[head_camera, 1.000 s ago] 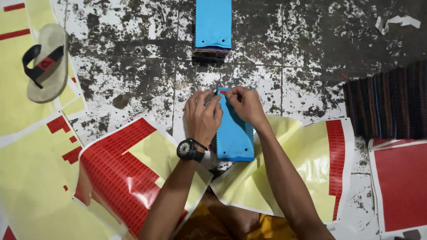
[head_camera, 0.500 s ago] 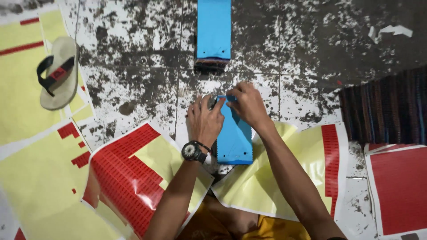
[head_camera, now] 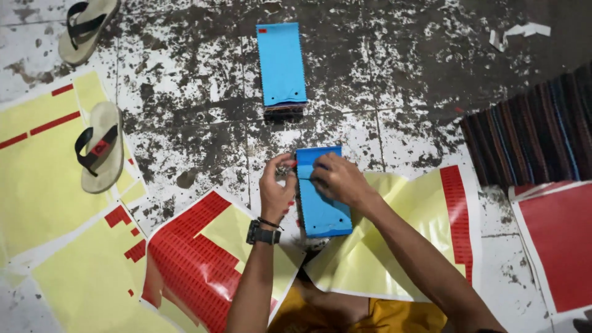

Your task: The person assembles notebooks by hand, peeling red strips from a yellow backing sheet and applying them to the spines of stacked notebooks. The person handles multiple notebooks of different colors, including blue, purple, brown, and orange, placing them on the floor.

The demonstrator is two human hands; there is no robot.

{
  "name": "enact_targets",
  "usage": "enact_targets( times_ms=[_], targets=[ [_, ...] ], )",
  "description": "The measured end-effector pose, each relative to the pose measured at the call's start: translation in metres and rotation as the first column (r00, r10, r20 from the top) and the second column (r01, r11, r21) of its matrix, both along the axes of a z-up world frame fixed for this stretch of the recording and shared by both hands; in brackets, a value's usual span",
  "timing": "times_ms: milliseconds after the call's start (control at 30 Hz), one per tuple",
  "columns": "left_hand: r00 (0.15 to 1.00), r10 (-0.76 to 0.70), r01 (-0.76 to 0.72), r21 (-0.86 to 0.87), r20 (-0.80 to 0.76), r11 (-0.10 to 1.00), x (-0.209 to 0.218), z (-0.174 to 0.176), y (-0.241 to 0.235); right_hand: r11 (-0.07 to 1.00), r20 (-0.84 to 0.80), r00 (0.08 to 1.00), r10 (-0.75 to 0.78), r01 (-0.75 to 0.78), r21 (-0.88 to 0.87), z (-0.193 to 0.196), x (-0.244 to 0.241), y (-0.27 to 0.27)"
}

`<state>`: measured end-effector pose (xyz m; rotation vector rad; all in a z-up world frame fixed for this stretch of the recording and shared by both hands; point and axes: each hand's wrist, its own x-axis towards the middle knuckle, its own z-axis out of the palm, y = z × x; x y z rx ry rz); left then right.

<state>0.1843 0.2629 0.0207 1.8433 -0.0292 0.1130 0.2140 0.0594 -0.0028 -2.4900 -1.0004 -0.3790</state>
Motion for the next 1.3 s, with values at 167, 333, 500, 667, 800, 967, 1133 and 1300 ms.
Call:
enact_targets(
  times_ms=[167, 333, 500, 667, 800, 967, 1133, 1300],
  targets=[
    [0.997, -0.078, 0.078, -0.041, 0.003, 0.996, 0.010, -0.003, -0.001, 0.920, -0.580, 0.813, 0.051, 0.187, 0.343, 0.045, 0.010, 0.010],
    [0.994, -0.102, 0.100, -0.035, -0.041, 0.994, 0.012, -0.005, 0.001, 0.924, -0.666, 0.746, 0.004, 0.252, 0.289, 0.029, 0.022, 0.012],
    [0.997, -0.012, -0.011, 0.313, 0.072, 0.950, 0.010, 0.030, -0.001, 0.906, -0.686, 0.712, -0.149, 0.377, 0.194, 0.013, 0.034, 0.015],
    [0.990, 0.069, -0.121, 0.478, 0.125, 0.870, 0.016, -0.012, 0.010, 0.886, -0.732, 0.656, -0.187, 0.434, 0.163, -0.003, 0.038, 0.016],
    [0.975, -0.090, -0.073, 0.675, 0.204, 0.734, 0.020, -0.041, 0.006, 0.894, -0.712, 0.669, -0.215, 0.428, 0.132, -0.014, 0.042, 0.017],
    [0.937, -0.154, -0.172, 0.797, 0.314, 0.579, 0.022, -0.025, -0.005, 0.862, -0.688, 0.639, -0.343, 0.505, 0.039, -0.012, 0.037, 0.031],
    [0.902, -0.168, -0.271, 0.826, 0.397, 0.493, 0.020, -0.025, -0.008, 0.883, -0.571, 0.715, -0.403, 0.468, -0.038, -0.010, 0.041, 0.025],
    [0.920, -0.177, -0.218, 0.833, 0.349, 0.508, 0.017, -0.009, -0.005, 0.954, -0.047, 0.961, -0.271, 0.262, -0.149, -0.006, 0.053, 0.007]
  ],
)
